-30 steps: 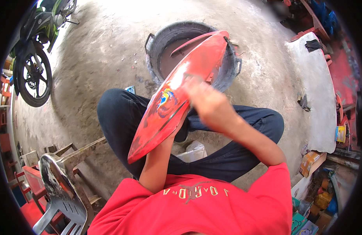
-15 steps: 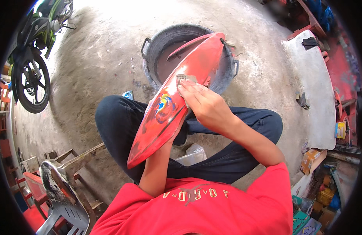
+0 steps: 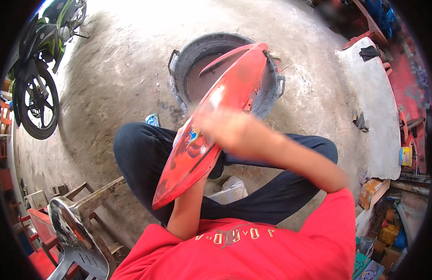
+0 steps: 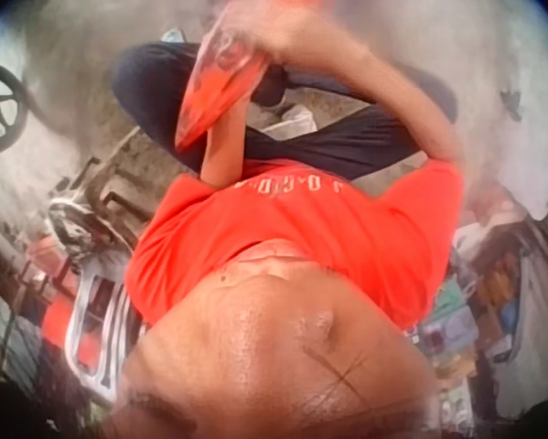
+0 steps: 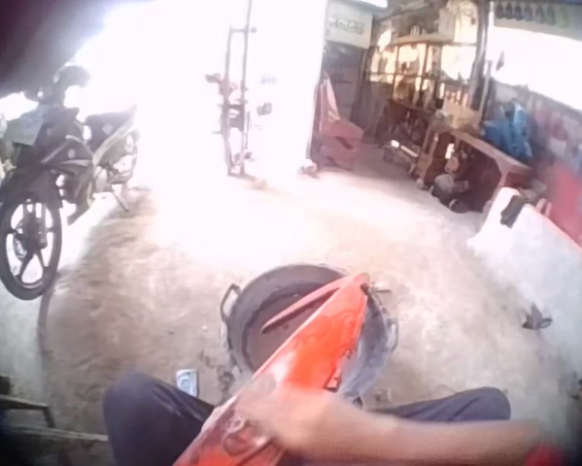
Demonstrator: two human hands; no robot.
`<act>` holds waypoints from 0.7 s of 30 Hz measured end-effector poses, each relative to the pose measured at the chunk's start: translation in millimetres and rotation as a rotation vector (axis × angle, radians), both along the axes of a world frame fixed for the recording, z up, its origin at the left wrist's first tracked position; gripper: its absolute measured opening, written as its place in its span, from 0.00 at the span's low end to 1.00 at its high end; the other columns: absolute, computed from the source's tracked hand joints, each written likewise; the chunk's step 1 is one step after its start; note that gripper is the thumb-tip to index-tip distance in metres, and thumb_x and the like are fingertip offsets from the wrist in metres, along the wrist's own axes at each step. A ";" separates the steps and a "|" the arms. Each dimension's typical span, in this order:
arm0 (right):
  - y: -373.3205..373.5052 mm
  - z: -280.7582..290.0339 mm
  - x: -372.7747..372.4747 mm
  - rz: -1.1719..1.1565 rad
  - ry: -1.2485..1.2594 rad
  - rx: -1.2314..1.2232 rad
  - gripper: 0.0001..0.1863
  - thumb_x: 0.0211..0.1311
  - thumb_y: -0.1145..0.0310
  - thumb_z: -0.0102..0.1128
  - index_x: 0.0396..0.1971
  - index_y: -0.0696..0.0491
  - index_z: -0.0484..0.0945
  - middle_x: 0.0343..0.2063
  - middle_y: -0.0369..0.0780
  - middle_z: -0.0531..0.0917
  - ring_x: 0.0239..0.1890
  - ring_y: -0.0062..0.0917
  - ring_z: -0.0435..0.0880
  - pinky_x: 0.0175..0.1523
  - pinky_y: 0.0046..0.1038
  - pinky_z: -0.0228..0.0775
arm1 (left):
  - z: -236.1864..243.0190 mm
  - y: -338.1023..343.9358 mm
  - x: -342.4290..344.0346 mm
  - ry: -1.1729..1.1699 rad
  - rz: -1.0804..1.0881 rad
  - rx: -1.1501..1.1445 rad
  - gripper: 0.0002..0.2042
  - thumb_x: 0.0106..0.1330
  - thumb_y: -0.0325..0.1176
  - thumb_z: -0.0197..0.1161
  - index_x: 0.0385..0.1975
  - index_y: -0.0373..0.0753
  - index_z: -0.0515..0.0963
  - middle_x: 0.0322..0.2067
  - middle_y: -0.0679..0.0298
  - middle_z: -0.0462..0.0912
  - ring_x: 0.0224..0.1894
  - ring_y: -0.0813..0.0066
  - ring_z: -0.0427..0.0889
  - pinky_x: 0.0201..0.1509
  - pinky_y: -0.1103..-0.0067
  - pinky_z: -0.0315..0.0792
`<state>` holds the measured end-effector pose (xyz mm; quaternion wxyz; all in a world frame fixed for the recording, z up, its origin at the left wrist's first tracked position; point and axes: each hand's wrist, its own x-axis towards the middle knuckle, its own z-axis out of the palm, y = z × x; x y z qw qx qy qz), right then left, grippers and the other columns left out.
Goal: The person sands the surface of a red motorcycle fairing panel using a piece of sandpaper and a bucket of water.
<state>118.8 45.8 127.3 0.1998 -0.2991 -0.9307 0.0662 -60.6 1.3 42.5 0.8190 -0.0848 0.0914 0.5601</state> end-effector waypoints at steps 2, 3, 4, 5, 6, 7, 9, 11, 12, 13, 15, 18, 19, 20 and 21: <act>45.7 -18.7 33.9 -0.217 0.059 -0.146 0.27 0.66 0.72 0.57 0.64 0.64 0.73 0.64 0.53 0.79 0.66 0.42 0.80 0.69 0.40 0.74 | 11.6 -1.5 2.3 -0.043 -0.015 -0.067 0.22 0.80 0.41 0.46 0.61 0.30 0.73 0.57 0.47 0.83 0.55 0.54 0.86 0.61 0.57 0.82; 50.4 -13.7 39.8 -0.253 -0.010 -0.189 0.26 0.68 0.72 0.56 0.65 0.64 0.73 0.64 0.54 0.78 0.66 0.45 0.79 0.69 0.41 0.74 | 12.4 -1.6 0.8 -0.039 -0.010 -0.071 0.22 0.80 0.41 0.46 0.61 0.30 0.73 0.57 0.47 0.83 0.55 0.54 0.86 0.61 0.57 0.82; 39.6 -11.0 26.0 -0.162 -0.016 -0.085 0.26 0.68 0.72 0.56 0.64 0.63 0.74 0.64 0.54 0.79 0.66 0.45 0.80 0.69 0.41 0.74 | 12.8 0.8 0.5 0.003 0.011 -0.055 0.22 0.80 0.41 0.46 0.62 0.30 0.73 0.56 0.47 0.83 0.55 0.55 0.86 0.61 0.58 0.82; 14.7 -6.9 7.4 -0.076 -0.032 0.013 0.25 0.68 0.71 0.56 0.64 0.63 0.75 0.64 0.53 0.79 0.66 0.45 0.80 0.68 0.41 0.74 | 11.8 0.2 2.8 0.034 0.026 -0.047 0.22 0.80 0.41 0.46 0.62 0.30 0.73 0.55 0.48 0.84 0.56 0.56 0.85 0.62 0.60 0.82; -5.2 3.7 -10.3 0.036 -0.017 0.026 0.25 0.68 0.71 0.55 0.63 0.62 0.76 0.64 0.52 0.80 0.65 0.44 0.81 0.68 0.42 0.74 | -6.7 -2.1 3.4 0.028 0.074 -0.012 0.21 0.80 0.41 0.46 0.61 0.31 0.73 0.54 0.49 0.83 0.57 0.59 0.84 0.63 0.61 0.80; -18.7 10.7 -20.1 0.131 -0.013 -0.015 0.25 0.67 0.71 0.55 0.63 0.61 0.76 0.63 0.50 0.81 0.65 0.40 0.81 0.70 0.41 0.73 | -22.8 -4.7 3.3 0.021 0.120 0.024 0.20 0.81 0.40 0.46 0.61 0.31 0.73 0.54 0.51 0.83 0.57 0.61 0.83 0.64 0.63 0.79; 8.1 -2.6 1.3 0.042 -0.010 0.024 0.25 0.67 0.72 0.55 0.64 0.61 0.75 0.62 0.51 0.81 0.64 0.41 0.82 0.69 0.40 0.74 | -15.6 0.5 3.3 -0.094 0.014 0.070 0.18 0.81 0.37 0.45 0.60 0.32 0.74 0.54 0.53 0.82 0.58 0.63 0.82 0.67 0.64 0.76; 50.8 -23.9 36.9 -0.170 0.084 -0.096 0.24 0.69 0.72 0.54 0.63 0.62 0.74 0.61 0.53 0.81 0.64 0.43 0.81 0.68 0.38 0.75 | -14.2 -1.1 0.5 -0.105 -0.010 0.097 0.18 0.81 0.37 0.45 0.60 0.33 0.74 0.56 0.52 0.82 0.59 0.63 0.82 0.68 0.64 0.75; 45.0 -19.5 28.7 -0.147 0.070 -0.079 0.23 0.69 0.72 0.54 0.63 0.62 0.75 0.61 0.53 0.81 0.64 0.43 0.82 0.68 0.38 0.75 | -25.7 -2.8 -2.2 -0.115 -0.011 0.115 0.18 0.81 0.36 0.46 0.60 0.33 0.74 0.56 0.52 0.82 0.60 0.63 0.81 0.69 0.64 0.75; 35.2 -9.4 18.0 -0.119 0.048 -0.053 0.23 0.69 0.72 0.54 0.62 0.62 0.75 0.61 0.54 0.81 0.63 0.44 0.82 0.68 0.38 0.75 | -37.5 -5.2 -4.2 -0.125 -0.013 0.134 0.18 0.81 0.36 0.46 0.60 0.33 0.74 0.57 0.52 0.82 0.60 0.62 0.81 0.69 0.65 0.74; -3.1 8.4 -18.6 0.125 0.004 0.053 0.22 0.69 0.71 0.56 0.61 0.62 0.76 0.61 0.54 0.81 0.63 0.45 0.82 0.67 0.38 0.76 | -79.3 -17.0 -7.2 0.057 0.206 0.143 0.24 0.82 0.45 0.45 0.69 0.34 0.67 0.69 0.51 0.72 0.71 0.59 0.71 0.76 0.59 0.67; 23.7 -5.1 6.5 -0.004 0.096 0.020 0.22 0.65 0.69 0.58 0.56 0.64 0.78 0.57 0.54 0.83 0.60 0.40 0.85 0.66 0.38 0.78 | -34.7 -0.1 -4.8 -0.032 0.062 0.088 0.21 0.81 0.38 0.46 0.64 0.30 0.71 0.59 0.47 0.79 0.57 0.57 0.82 0.63 0.59 0.78; 38.1 -9.0 19.9 -0.142 0.019 0.019 0.22 0.65 0.69 0.58 0.56 0.64 0.79 0.57 0.54 0.84 0.60 0.39 0.85 0.66 0.40 0.78 | -16.4 0.7 -0.4 0.019 0.040 0.050 0.19 0.81 0.36 0.47 0.62 0.29 0.72 0.56 0.46 0.81 0.53 0.58 0.85 0.60 0.61 0.81; 32.4 -7.6 17.6 -0.147 0.012 0.013 0.22 0.65 0.69 0.58 0.56 0.64 0.79 0.57 0.54 0.84 0.60 0.39 0.85 0.66 0.40 0.78 | 0.6 1.5 3.1 0.069 0.019 0.012 0.18 0.81 0.33 0.47 0.60 0.27 0.74 0.54 0.44 0.83 0.49 0.58 0.88 0.56 0.62 0.85; 25.1 -3.3 2.1 -0.074 0.036 0.032 0.22 0.65 0.70 0.58 0.56 0.64 0.79 0.56 0.54 0.84 0.60 0.40 0.85 0.66 0.39 0.78 | -24.4 -5.0 -5.0 0.076 0.033 0.013 0.18 0.81 0.33 0.47 0.60 0.27 0.74 0.54 0.44 0.83 0.49 0.58 0.88 0.56 0.62 0.85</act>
